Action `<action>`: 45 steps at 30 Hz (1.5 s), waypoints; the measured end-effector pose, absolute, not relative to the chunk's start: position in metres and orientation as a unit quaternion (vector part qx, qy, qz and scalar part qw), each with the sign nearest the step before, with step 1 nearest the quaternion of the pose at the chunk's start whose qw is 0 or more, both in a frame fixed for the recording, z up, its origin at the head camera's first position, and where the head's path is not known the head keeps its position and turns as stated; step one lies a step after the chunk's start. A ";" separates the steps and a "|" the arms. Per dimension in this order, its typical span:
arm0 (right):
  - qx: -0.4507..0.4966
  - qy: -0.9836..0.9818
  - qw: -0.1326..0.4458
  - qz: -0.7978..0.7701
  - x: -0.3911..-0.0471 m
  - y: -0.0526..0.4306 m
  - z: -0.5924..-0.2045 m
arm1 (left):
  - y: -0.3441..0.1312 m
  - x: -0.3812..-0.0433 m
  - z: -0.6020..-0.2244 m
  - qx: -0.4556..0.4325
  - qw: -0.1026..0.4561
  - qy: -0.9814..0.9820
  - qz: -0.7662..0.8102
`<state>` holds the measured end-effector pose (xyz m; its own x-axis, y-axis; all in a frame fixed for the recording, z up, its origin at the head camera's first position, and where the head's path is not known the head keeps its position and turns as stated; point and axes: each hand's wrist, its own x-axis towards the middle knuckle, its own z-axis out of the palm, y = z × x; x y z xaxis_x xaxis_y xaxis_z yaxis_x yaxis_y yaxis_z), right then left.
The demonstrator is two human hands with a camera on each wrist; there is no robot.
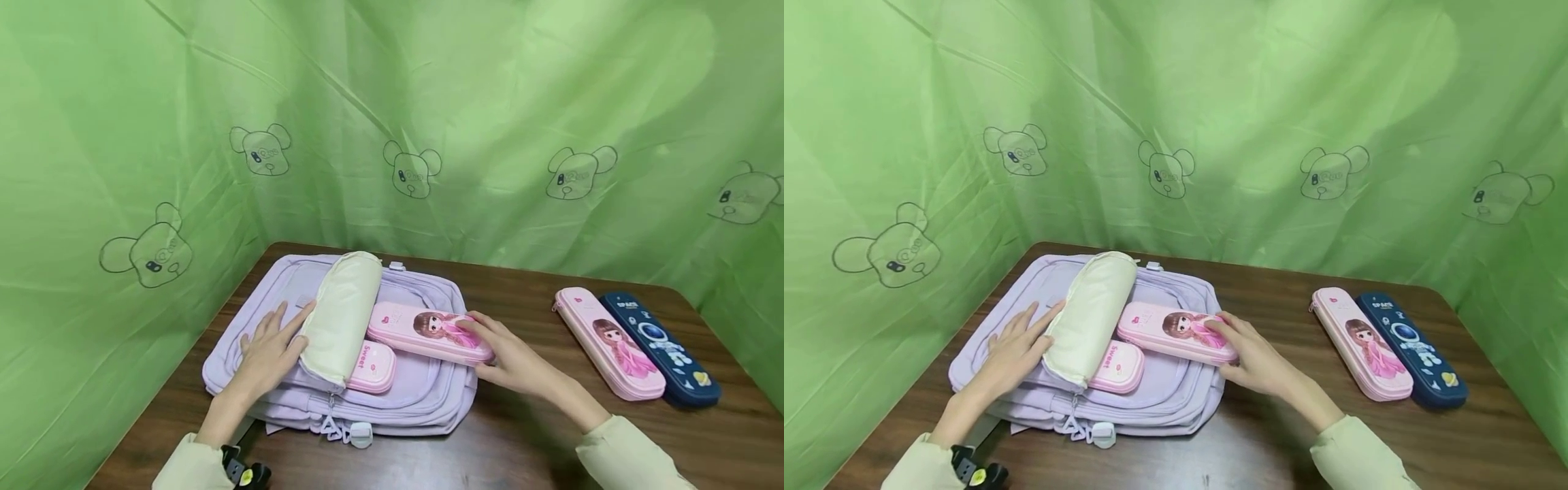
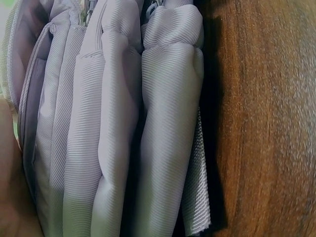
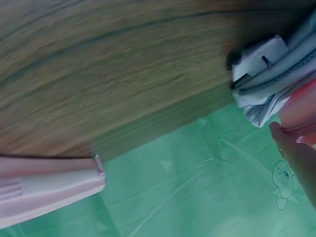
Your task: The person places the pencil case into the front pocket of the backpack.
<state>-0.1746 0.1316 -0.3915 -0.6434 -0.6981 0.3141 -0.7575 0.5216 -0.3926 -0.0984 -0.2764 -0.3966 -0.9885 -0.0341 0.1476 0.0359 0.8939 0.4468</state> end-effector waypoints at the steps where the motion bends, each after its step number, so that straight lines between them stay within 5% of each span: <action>1: 0.421 -0.868 0.060 0.256 -0.176 0.129 -0.391 | -0.277 -0.098 -0.397 0.000 0.077 -0.970 -0.231; 45: 0.458 -0.846 0.047 0.269 -0.202 0.046 -0.412 | -0.275 -0.099 -0.400 -0.001 0.081 -0.971 -0.225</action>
<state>-0.2015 0.0461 -0.4123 -0.5761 -0.7496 0.3260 -0.8002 0.4357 -0.4121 -0.0992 -0.2750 -0.4000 -0.9869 -0.0338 0.1578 0.0389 0.8992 0.4358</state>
